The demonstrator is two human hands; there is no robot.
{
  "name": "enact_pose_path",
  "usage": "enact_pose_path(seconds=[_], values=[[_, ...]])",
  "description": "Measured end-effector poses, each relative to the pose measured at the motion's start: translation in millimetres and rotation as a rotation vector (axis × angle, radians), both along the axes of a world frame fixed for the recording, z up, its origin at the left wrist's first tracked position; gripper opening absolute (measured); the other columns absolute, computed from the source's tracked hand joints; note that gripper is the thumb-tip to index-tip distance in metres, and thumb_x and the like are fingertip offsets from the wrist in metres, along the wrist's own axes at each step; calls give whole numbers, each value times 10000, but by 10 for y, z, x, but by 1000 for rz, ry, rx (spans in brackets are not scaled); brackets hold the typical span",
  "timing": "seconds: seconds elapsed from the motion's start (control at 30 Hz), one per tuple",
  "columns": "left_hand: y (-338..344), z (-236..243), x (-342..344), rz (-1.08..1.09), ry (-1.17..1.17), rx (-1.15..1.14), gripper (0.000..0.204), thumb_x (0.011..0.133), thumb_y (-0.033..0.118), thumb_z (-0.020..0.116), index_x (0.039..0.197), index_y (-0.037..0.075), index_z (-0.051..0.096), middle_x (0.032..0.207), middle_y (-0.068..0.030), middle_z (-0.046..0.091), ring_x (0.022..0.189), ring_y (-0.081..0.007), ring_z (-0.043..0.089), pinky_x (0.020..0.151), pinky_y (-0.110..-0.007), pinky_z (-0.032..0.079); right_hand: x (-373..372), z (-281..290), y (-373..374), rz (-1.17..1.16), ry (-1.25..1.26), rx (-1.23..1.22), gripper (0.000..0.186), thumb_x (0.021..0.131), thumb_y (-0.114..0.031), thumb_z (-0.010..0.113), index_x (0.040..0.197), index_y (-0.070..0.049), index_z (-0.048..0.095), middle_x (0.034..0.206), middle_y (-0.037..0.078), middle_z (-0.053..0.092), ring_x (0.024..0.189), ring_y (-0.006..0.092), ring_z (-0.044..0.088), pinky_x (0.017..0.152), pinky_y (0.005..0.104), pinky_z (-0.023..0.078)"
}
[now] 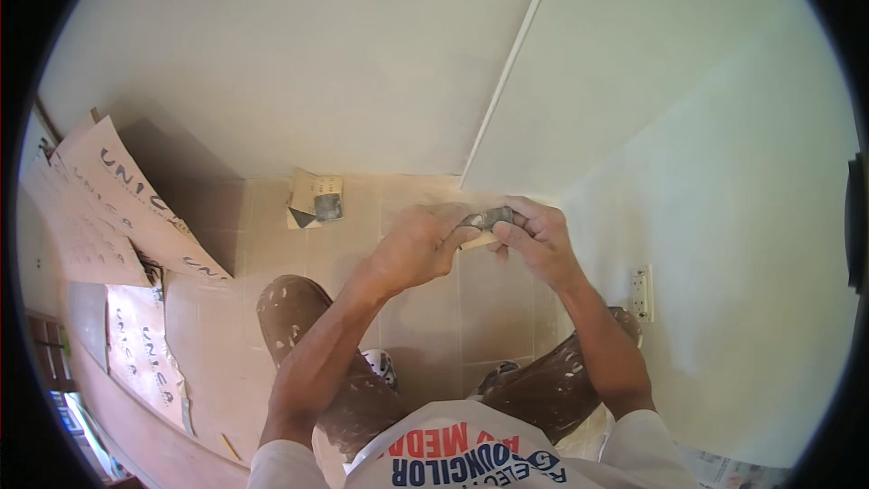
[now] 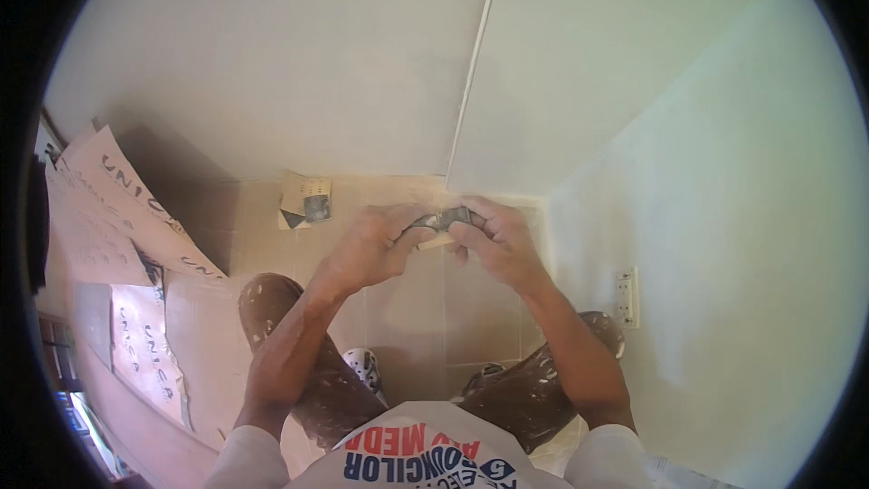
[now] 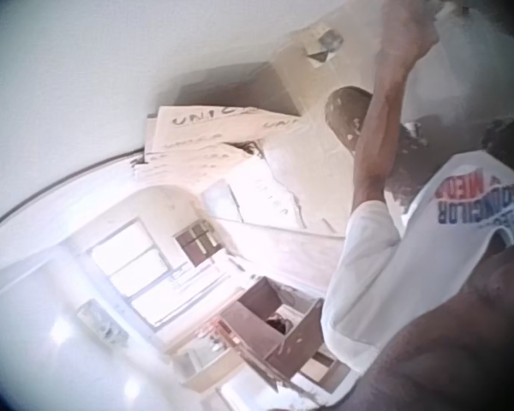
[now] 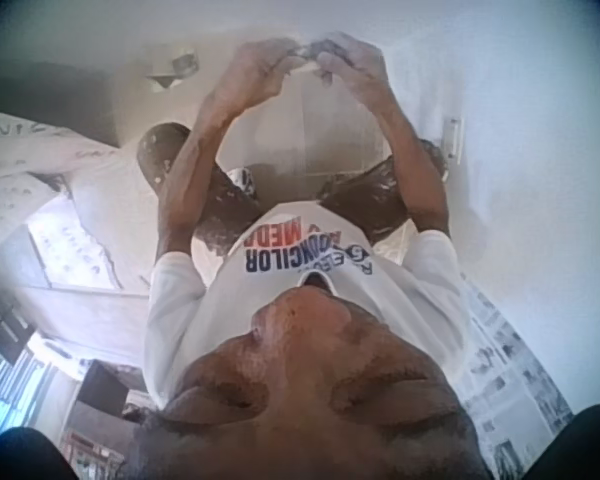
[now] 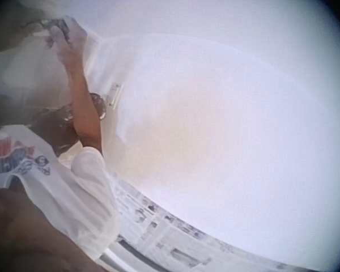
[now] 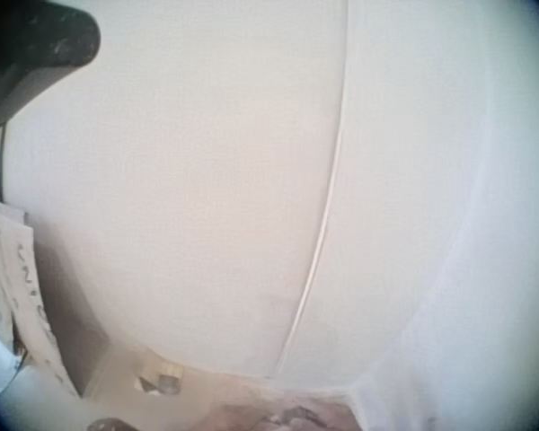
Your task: The person kneels on the floor and uses a putty knife to apply a white compound to the corner joint of a wall. They repeatedly scrape the tool against a container to load material and smooth the corner seam.
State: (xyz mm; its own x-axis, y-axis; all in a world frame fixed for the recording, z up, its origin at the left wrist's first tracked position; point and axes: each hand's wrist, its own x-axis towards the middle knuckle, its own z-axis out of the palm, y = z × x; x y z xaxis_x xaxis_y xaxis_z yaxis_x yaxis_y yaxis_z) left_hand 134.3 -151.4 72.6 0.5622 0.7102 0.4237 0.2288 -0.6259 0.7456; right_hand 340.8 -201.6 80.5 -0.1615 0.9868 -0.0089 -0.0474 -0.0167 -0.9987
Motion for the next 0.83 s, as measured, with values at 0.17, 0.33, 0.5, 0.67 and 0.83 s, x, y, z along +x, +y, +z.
enact_pose_path(seconds=[0.17, 0.33, 0.5, 0.67, 0.83], values=[[-68, 334, 47, 84, 61, 20, 183, 830, 88, 699, 986, 4, 659, 711, -141, 628, 569, -217, 573, 553, -323, 457, 28, 186, -13, -1, 62, 93, 274, 925, -90, 605, 1137, 83, 593, 778, 45, 626, 641, 91, 587, 583, 239, 491], [120, 735, 136, 109, 259, -204, 167, 838, 110, 729, 936, -1, 652, 687, -26, 613, 615, -71, 530, 539, -246, 422, 56, 288, 204, 22, 233, 0, 259, 930, -131, 621, 1109, 54, 603, 817, 56, 650, 658, 97, 590, 609, 254, 493], [96, 1119, 330, 15, 233, -335, 255, 943, 240, 622, 896, -11, 631, 673, -9, 580, 601, -60, 506, 529, -229, 413, 105, 388, 307, -18, 241, 260, 137, 922, -94, 593, 994, 21, 613, 771, 25, 617, 629, 84, 533, 587, 245, 440], [229, 1235, 474, -166, 294, -382, 449, 1020, 381, 452, 873, -7, 623, 660, -1, 545, 592, -74, 501, 527, -234, 430, 152, 471, 198, -189, 316, 342, 176, 940, -140, 601, 1037, 6, 605, 805, 30, 625, 692, 90, 542, 647, 244, 443], [133, 887, 891, -118, -59, -321, 426, 1015, 389, 458, 894, 22, 638, 630, -40, 546, 575, -107, 515, 539, -238, 446, 154, 0, 412, -208, 464, 293, 349, 942, -220, 638, 1205, 1, 576, 938, 51, 671, 786, 106, 591, 740, 256, 479]])
